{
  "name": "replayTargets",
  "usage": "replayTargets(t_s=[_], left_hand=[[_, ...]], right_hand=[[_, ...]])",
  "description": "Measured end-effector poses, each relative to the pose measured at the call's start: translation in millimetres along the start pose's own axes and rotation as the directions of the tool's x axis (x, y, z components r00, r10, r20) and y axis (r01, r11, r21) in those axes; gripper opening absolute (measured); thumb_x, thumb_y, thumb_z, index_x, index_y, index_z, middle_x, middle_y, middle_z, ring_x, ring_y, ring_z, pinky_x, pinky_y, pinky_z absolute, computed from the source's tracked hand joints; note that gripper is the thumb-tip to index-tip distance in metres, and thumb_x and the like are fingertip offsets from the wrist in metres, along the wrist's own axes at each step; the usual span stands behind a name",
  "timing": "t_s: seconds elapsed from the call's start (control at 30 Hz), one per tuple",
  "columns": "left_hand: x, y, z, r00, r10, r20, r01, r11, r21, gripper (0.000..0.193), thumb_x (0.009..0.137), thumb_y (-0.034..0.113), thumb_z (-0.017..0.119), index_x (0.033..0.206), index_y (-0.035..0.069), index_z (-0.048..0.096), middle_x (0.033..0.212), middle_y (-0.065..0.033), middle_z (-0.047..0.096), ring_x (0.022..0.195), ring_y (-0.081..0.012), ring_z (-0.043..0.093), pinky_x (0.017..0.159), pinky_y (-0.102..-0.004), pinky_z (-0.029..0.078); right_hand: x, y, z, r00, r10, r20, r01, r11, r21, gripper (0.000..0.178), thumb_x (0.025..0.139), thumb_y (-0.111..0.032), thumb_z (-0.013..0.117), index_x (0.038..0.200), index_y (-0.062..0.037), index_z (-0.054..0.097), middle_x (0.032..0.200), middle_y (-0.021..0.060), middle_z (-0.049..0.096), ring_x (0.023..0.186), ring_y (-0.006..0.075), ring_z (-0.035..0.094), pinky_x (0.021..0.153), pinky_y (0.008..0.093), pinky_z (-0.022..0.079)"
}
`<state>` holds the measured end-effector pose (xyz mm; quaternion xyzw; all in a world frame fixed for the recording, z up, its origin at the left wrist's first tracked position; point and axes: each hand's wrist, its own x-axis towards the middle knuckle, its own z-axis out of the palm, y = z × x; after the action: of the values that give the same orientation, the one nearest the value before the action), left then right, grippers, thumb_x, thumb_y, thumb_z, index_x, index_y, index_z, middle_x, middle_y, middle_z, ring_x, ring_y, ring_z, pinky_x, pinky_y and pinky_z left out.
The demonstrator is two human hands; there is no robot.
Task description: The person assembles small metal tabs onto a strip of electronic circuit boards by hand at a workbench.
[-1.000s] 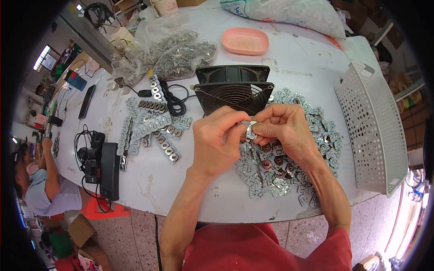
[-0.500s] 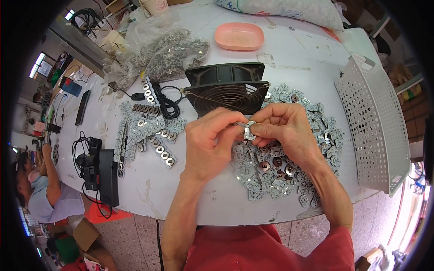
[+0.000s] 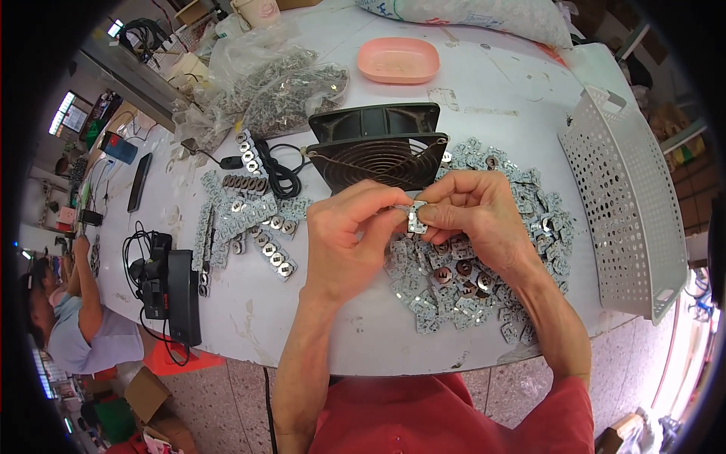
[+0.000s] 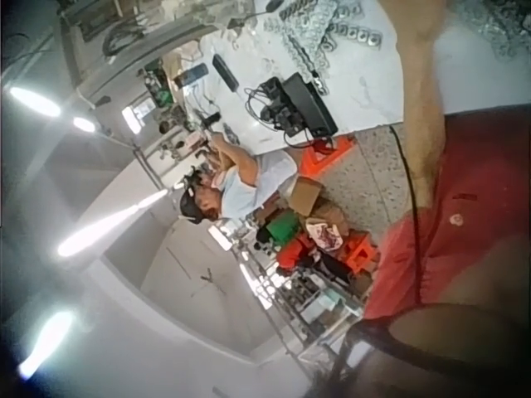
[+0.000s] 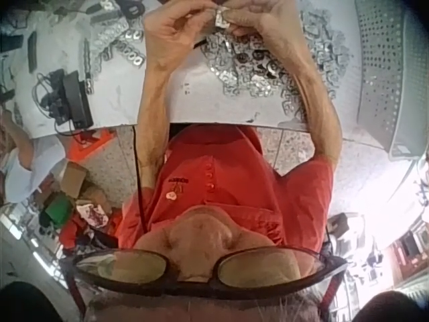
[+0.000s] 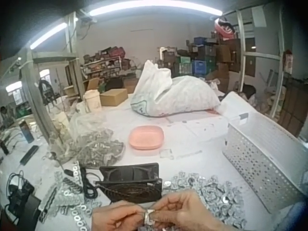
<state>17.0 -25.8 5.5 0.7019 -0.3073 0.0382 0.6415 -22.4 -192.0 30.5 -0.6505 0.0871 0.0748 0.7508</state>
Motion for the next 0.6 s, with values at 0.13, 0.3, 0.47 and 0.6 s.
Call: replayTargets(t_s=[0.13,0.3,0.47,0.6], left_hand=[[-0.6,0.7,1.7,0.996,-0.086,-0.010,0.084,0.991,-0.101,0.010,0.075,-0.007,0.055,0.081,-0.005,0.062,0.072,-0.0086,0.061,0.059,-0.0142,0.063,0.052,-0.0223,0.049],[-1.2,-3.3,4.3,0.995,0.095,-0.012,-0.093,0.991,0.101,0.011,0.074,-0.009,0.056,0.082,-0.003,0.062,0.072,-0.0095,0.061,0.058,-0.0154,0.061,0.050,-0.0234,0.048],[-2.8,-1.6,8.0,0.981,0.189,-0.035,-0.178,0.962,0.209,0.014,0.073,-0.011,0.056,0.082,-0.002,0.061,0.072,-0.0095,0.061,0.057,-0.0168,0.059,0.049,-0.0247,0.047],[-3.8,-4.5,11.1,0.967,0.247,-0.060,-0.222,0.936,0.275,0.015,0.072,-0.012,0.055,0.081,-0.002,0.060,0.073,-0.0102,0.060,0.058,-0.0193,0.058,0.049,-0.0267,0.045]], right_hand=[[0.2,0.7,-1.9,1.000,0.001,-0.002,-0.001,1.000,-0.001,0.010,0.074,0.001,0.064,0.083,0.0050,0.063,0.071,0.0104,0.064,0.058,0.0112,0.060,0.055,0.0215,0.051],[-0.2,-0.7,-0.4,1.000,-0.007,-0.006,0.006,1.000,-0.028,0.010,0.074,0.001,0.065,0.083,0.0053,0.063,0.071,0.0105,0.064,0.057,0.0112,0.060,0.054,0.0215,0.051],[1.3,1.3,-1.6,1.000,-0.010,0.001,0.010,1.000,-0.015,0.011,0.074,0.000,0.065,0.083,0.0053,0.063,0.070,0.0102,0.064,0.056,0.0112,0.060,0.054,0.0214,0.050],[1.1,2.8,-1.3,1.000,-0.025,0.003,0.025,1.000,-0.019,0.011,0.074,0.000,0.065,0.083,0.0053,0.063,0.069,0.0098,0.064,0.057,0.0108,0.060,0.054,0.0208,0.050]])
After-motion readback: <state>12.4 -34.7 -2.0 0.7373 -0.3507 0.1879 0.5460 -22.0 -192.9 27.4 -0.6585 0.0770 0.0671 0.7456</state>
